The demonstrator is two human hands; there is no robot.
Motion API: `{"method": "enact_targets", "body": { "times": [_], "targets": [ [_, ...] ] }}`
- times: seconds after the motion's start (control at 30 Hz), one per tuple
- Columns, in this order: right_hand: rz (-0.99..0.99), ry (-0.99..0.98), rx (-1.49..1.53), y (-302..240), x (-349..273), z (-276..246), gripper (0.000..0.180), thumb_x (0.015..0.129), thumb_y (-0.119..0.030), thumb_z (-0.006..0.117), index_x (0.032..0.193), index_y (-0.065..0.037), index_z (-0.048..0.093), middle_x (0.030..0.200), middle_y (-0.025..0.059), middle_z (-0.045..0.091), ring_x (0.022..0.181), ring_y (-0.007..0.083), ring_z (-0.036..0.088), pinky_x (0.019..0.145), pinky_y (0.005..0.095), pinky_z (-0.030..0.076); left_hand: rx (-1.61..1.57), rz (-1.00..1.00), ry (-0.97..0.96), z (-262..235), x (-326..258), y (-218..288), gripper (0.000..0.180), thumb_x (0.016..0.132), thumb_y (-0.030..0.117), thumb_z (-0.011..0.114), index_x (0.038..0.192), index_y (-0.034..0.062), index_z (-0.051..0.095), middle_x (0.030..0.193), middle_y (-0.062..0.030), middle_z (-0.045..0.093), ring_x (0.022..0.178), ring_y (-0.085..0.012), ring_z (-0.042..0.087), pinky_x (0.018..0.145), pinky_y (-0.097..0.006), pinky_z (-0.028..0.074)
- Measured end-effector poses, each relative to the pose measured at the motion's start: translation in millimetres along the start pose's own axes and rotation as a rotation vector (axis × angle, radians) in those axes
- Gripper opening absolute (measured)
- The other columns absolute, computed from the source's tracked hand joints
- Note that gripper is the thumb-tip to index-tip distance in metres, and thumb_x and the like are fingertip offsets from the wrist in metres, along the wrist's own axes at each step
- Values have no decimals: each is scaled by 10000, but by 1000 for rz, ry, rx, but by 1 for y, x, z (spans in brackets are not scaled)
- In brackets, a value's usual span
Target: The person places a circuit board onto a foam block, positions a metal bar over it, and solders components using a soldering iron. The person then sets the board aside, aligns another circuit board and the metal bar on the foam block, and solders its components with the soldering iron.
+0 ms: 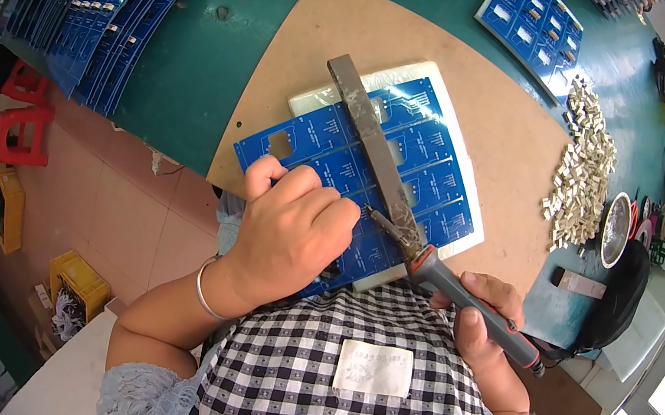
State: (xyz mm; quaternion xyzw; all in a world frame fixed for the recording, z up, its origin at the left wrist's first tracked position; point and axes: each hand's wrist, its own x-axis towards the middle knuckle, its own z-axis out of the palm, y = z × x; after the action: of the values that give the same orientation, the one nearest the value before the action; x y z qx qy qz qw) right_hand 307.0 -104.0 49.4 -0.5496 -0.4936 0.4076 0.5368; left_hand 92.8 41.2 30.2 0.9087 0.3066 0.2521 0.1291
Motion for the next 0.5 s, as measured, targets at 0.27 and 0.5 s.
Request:
{"method": "enact_targets", "body": {
  "times": [0.27,0.5],
  "targets": [
    [-44,-37,10,6,2,-2,376,912,-243,627,1149,32,528,873,209,664,760,249,680,680,348,559,-6,3,70,-2,2,-7,187,668,39,734,792,125,624,655,34,543,665,-154,517,755,-377,291],
    [-265,-123,113,-1,26,11,324,922,-167,625,1189,-47,486,1024,250,640,878,296,666,748,395,553,-361,78,123,-19,-5,4,249,669,90,756,875,156,632,639,58,508,617,-157,501,710,-358,315]
  ]
}}
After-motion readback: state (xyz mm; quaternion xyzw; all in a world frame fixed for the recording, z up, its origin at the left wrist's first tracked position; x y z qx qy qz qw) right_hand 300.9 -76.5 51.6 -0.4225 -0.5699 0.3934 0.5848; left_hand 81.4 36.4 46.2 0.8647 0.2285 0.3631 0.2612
